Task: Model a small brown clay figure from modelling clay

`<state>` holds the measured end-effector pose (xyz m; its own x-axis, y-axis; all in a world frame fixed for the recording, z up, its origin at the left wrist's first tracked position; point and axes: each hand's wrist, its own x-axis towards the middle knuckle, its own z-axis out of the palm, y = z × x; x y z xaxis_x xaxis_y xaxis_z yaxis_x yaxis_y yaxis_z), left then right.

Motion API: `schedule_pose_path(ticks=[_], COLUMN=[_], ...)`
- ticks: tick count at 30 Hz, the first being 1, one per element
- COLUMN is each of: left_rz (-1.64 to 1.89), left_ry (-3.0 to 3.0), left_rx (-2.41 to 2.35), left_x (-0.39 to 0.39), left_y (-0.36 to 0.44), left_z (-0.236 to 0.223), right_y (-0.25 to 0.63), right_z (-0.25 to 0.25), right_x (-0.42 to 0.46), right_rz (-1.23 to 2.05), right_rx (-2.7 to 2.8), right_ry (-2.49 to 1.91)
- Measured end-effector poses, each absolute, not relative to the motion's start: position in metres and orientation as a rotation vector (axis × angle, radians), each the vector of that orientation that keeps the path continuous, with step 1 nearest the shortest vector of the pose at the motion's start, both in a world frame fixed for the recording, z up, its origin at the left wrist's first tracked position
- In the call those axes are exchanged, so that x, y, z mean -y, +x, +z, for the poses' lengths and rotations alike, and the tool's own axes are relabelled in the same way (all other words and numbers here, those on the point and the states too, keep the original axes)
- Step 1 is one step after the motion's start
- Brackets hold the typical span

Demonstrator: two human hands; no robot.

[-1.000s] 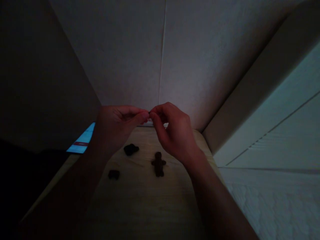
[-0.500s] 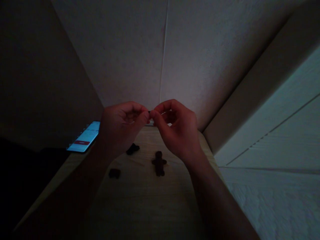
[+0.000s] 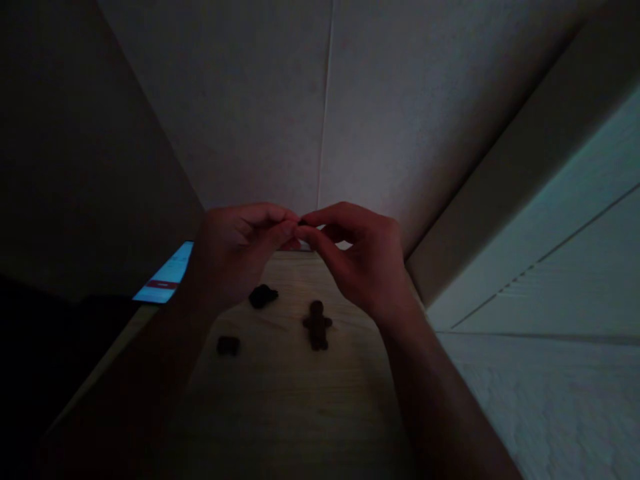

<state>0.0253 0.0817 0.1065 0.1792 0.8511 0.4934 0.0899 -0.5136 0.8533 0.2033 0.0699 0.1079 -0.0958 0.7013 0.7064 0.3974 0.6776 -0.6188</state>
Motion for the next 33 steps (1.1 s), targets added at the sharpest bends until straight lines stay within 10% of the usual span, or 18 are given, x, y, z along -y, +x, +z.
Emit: schedule_pose_path(ticks=[33], left_rz=[1.165], left_ry=[1.388], left_rx=[-0.741], left_x=[-0.0895], left_y=[0.0217], left_z=[0.1058], right_y=[0.2107], right_z=[0.1116], right_x=[-0.0703], right_rz=[-0.103], right_rx=[1.992], right_ry=[-0.747])
